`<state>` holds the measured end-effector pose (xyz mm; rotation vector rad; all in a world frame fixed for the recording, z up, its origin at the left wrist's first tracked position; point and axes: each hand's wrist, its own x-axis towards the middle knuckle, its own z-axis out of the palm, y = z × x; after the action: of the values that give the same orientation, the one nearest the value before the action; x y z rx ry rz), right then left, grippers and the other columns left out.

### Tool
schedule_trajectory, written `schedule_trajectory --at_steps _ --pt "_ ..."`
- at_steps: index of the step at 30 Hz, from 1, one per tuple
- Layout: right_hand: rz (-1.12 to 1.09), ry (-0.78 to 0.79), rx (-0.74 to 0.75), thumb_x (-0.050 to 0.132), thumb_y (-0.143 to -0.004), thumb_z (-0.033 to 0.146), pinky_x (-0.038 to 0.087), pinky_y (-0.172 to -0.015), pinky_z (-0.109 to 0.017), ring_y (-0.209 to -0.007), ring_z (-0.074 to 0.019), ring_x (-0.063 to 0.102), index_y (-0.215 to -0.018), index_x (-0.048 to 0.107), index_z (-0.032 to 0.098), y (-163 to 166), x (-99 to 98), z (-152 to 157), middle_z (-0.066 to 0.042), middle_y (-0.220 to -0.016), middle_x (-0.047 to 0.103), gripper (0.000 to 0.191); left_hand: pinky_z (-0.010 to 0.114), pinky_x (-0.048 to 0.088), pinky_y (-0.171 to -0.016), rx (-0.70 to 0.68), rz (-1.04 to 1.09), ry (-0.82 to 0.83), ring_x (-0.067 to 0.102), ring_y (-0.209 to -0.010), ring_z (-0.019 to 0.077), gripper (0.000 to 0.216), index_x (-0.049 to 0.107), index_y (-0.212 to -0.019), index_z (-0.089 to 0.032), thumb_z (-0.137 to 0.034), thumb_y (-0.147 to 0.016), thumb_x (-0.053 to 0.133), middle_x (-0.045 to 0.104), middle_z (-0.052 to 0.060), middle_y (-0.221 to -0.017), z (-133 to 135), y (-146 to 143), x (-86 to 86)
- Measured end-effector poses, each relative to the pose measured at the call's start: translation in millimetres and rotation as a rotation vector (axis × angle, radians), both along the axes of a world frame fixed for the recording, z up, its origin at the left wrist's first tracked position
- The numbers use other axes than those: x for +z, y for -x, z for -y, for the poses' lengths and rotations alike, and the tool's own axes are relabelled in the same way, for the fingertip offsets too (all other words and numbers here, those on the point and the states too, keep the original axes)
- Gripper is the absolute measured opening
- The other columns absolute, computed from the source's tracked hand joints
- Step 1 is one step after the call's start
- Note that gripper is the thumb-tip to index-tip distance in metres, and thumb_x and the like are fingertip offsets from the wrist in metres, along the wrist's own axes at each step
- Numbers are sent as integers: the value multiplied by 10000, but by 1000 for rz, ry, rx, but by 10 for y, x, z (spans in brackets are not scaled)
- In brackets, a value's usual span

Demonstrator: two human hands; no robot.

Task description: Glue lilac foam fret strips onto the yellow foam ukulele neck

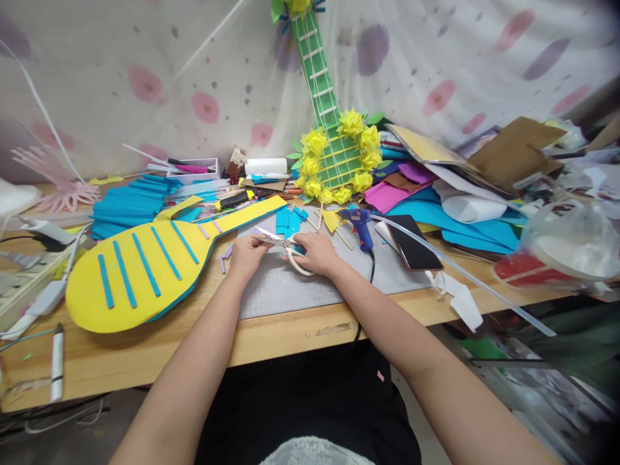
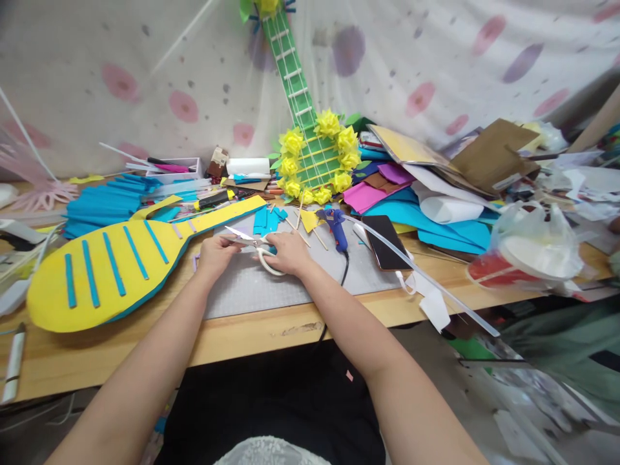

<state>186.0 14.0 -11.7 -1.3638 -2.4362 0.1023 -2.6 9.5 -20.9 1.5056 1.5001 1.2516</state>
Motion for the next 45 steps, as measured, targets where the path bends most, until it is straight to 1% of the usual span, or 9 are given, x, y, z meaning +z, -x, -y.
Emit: schedule_trajectory --at_steps 10,15,22,25,28,34,39,42,45 --pt "1 71 22 457 -757 645 259 -662 -262 -755 -164 564 -805 574 183 14 32 10 -41 -807 653 479 272 460 -670 9 35 -62 612 -687 175 83 707 -657 -202 -225 -620 638 703 0 -701 -2 35 -35" --pt "23 51 8 439 -757 666 266 -656 -261 -746 -163 572 -818 591 194 28 6 -2 -38 -807 661 500 265 440 -651 3 -60 -64 604 -653 169 90 684 -598 -195 -217 -644 610 679 3 -637 -6 69 -38" --pt "89 67 -122 359 -764 707 258 -610 -260 -746 -191 596 -843 628 214 37 -24 21 -57 -800 684 567 240 424 -604 -26 -44 -82 567 -603 148 99 673 -577 -190 -243 -645 623 650 -14 -577 29 34 51" --pt "20 71 -141 364 -783 680 255 -599 -250 -755 -185 588 -897 615 213 11 1 25 -50 -817 679 542 252 446 -680 -66 18 -78 598 -682 159 98 702 -674 -191 -242 -671 619 686 6 -688 24 4 59" --pt "-44 80 -94 404 -787 642 257 -606 -244 -758 -166 569 -875 587 197 -37 33 22 -39 -830 664 489 284 449 -765 -108 27 -83 613 -748 176 130 713 -771 -199 -236 -683 626 699 25 -773 0 -1 30" --pt "0 34 18 455 -780 588 245 -649 -264 -786 -173 549 -797 558 183 -98 31 2 -48 -831 650 419 332 421 -866 -193 -62 -131 603 -830 195 127 686 -741 -201 -176 -715 565 686 35 -794 -26 33 -9" --pt "2 60 28 442 -776 615 236 -639 -263 -746 -168 544 -794 563 182 -97 17 -2 -50 -806 648 450 301 444 -802 -186 -141 -108 586 -736 182 126 633 -615 -202 -158 -712 566 641 30 -708 -19 47 7" --pt "-15 62 22 436 -777 627 243 -643 -261 -721 -161 545 -789 562 185 -83 5 13 -41 -777 645 460 286 451 -747 -171 -191 -131 569 -680 177 155 622 -597 -204 -179 -735 554 624 29 -669 -29 59 -1" --pt "-28 67 12 444 -772 631 250 -649 -261 -703 -153 546 -781 561 187 -74 2 31 -30 -756 642 459 276 441 -747 -171 -177 -133 571 -695 177 161 635 -601 -203 -171 -738 556 630 34 -680 -34 57 5"
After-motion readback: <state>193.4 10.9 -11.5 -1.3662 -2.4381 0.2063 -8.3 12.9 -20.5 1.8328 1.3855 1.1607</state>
